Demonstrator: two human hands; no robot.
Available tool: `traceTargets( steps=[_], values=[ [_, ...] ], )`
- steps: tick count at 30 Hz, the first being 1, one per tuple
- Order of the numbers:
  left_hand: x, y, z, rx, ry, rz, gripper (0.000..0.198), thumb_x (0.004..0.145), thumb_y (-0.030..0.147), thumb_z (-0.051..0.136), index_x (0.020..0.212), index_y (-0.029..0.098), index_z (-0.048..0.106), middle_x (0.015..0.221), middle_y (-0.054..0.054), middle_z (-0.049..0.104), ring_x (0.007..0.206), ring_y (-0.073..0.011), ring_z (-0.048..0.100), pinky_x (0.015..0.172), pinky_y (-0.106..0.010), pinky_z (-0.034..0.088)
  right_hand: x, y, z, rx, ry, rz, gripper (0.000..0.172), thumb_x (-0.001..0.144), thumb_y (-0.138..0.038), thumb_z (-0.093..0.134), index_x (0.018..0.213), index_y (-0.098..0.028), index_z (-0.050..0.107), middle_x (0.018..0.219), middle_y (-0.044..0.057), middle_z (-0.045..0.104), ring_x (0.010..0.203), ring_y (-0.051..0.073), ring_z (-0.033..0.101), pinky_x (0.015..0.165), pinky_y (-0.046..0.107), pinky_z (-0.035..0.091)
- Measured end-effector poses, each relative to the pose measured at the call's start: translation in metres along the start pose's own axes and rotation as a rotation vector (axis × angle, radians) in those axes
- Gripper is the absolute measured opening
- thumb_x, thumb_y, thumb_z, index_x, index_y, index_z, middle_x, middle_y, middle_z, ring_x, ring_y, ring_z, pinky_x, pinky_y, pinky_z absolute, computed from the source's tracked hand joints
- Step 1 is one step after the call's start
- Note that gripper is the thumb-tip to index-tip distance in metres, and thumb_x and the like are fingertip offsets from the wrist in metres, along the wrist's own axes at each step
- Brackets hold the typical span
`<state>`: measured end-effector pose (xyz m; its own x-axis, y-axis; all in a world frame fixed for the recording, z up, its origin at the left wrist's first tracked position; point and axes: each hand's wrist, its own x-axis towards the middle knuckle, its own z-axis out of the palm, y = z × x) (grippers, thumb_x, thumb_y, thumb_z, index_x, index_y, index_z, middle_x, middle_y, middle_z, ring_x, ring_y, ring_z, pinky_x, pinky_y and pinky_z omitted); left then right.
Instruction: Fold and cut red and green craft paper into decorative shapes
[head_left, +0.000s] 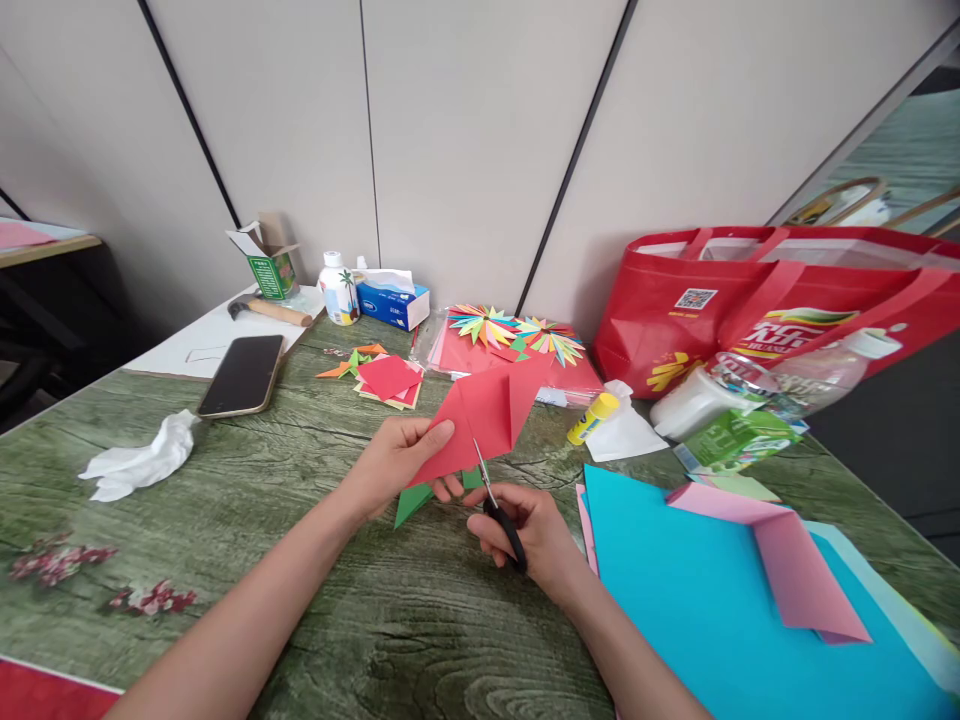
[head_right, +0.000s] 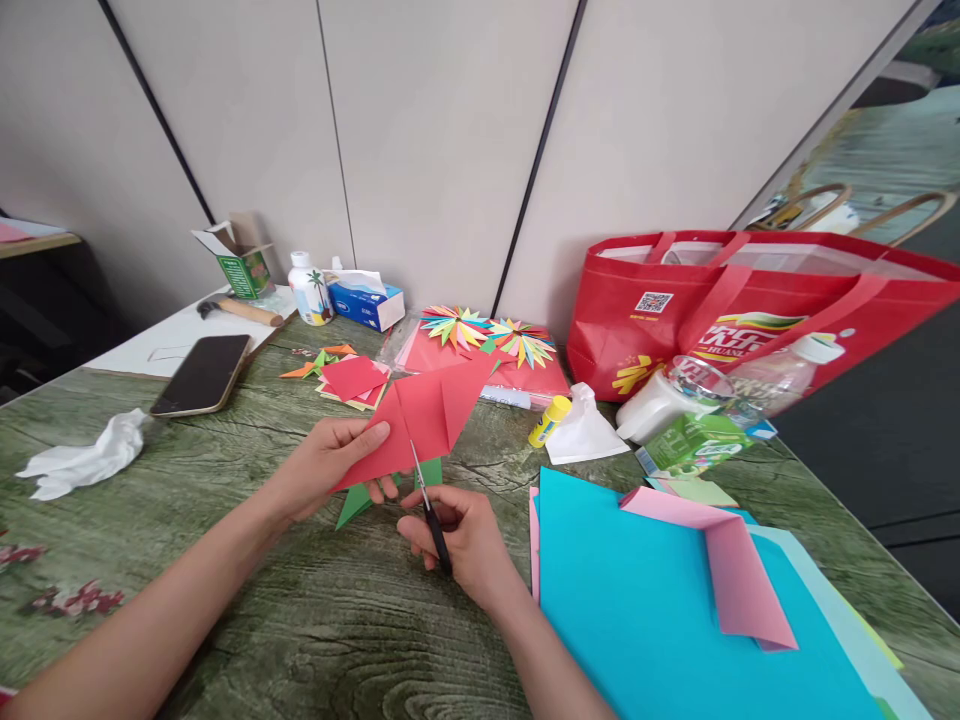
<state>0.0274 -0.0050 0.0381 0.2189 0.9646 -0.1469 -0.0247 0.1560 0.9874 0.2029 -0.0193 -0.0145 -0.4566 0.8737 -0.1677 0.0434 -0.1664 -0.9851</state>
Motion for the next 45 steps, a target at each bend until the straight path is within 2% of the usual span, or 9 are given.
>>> traceTargets(
  steps=[4, 8, 14, 22, 29, 45],
  values=[
    [0.0014, -0.0036, 0.0007, -0.015, -0.003, 0.010, 0.032, 0.078, 0.041, 0.054, 0.071, 0.010, 0.060, 0.055, -0.007, 0.068, 0.048, -0.0159, 0.063, 0.048, -0.026, 0.052, -0.0004, -0.0027, 0.0014, 0.039, 0.002, 0.019, 0.040, 0.058, -0.043, 0.073, 0.083, -0.017, 0.055, 0.054, -0.004, 0.055, 0.041, 0.009, 0.045, 0.042, 0.023, 0.037],
    [0.0012, -0.0052, 0.0030, -0.023, -0.056, -0.002, 0.027, 0.076, 0.036, 0.057, 0.076, 0.010, 0.061, 0.057, -0.007, 0.068, 0.051, -0.0168, 0.065, 0.047, -0.026, 0.053, -0.0005, -0.0043, 0.0008, 0.080, -0.006, -0.014, 0.044, 0.055, -0.036, 0.077, 0.087, -0.018, 0.052, 0.063, -0.003, 0.058, 0.052, 0.011, 0.051, 0.051, 0.023, 0.040],
    [-0.0022, 0.0009, 0.0053, 0.061, -0.122, 0.040, 0.026, 0.079, 0.032, 0.055, 0.066, 0.010, 0.060, 0.051, -0.003, 0.065, 0.033, -0.0084, 0.054, 0.031, -0.015, 0.039, -0.0009, -0.0072, 0.0005, 0.106, -0.036, -0.035, 0.040, 0.057, -0.034, 0.076, 0.084, -0.018, 0.053, 0.070, -0.001, 0.059, 0.061, 0.013, 0.053, 0.058, 0.025, 0.041],
    [-0.0022, 0.0010, 0.0062, 0.066, -0.125, 0.017, 0.025, 0.080, 0.031, 0.053, 0.068, 0.010, 0.060, 0.051, -0.003, 0.066, 0.033, -0.0085, 0.055, 0.032, -0.015, 0.041, -0.0006, -0.0043, 0.0022, 0.118, -0.022, -0.035, 0.038, 0.057, -0.036, 0.076, 0.081, -0.018, 0.052, 0.067, -0.002, 0.056, 0.055, 0.010, 0.048, 0.052, 0.023, 0.041],
    [-0.0025, 0.0014, 0.0054, 0.053, -0.132, 0.036, 0.026, 0.080, 0.030, 0.054, 0.064, 0.010, 0.060, 0.049, -0.002, 0.065, 0.031, -0.0069, 0.052, 0.029, -0.013, 0.038, -0.0006, -0.0041, 0.0035, 0.098, -0.008, -0.015, 0.035, 0.060, -0.037, 0.073, 0.078, -0.017, 0.050, 0.055, -0.005, 0.055, 0.044, 0.007, 0.041, 0.043, 0.020, 0.037],
    [-0.0017, -0.0036, 0.0031, 0.073, -0.133, 0.028, 0.026, 0.080, 0.033, 0.053, 0.067, 0.012, 0.060, 0.049, -0.001, 0.065, 0.030, -0.0069, 0.051, 0.028, -0.013, 0.037, -0.0015, -0.0063, 0.0039, 0.057, 0.005, 0.012, 0.035, 0.061, -0.038, 0.071, 0.076, -0.016, 0.048, 0.047, -0.006, 0.055, 0.037, 0.005, 0.039, 0.037, 0.017, 0.030]
  ],
)
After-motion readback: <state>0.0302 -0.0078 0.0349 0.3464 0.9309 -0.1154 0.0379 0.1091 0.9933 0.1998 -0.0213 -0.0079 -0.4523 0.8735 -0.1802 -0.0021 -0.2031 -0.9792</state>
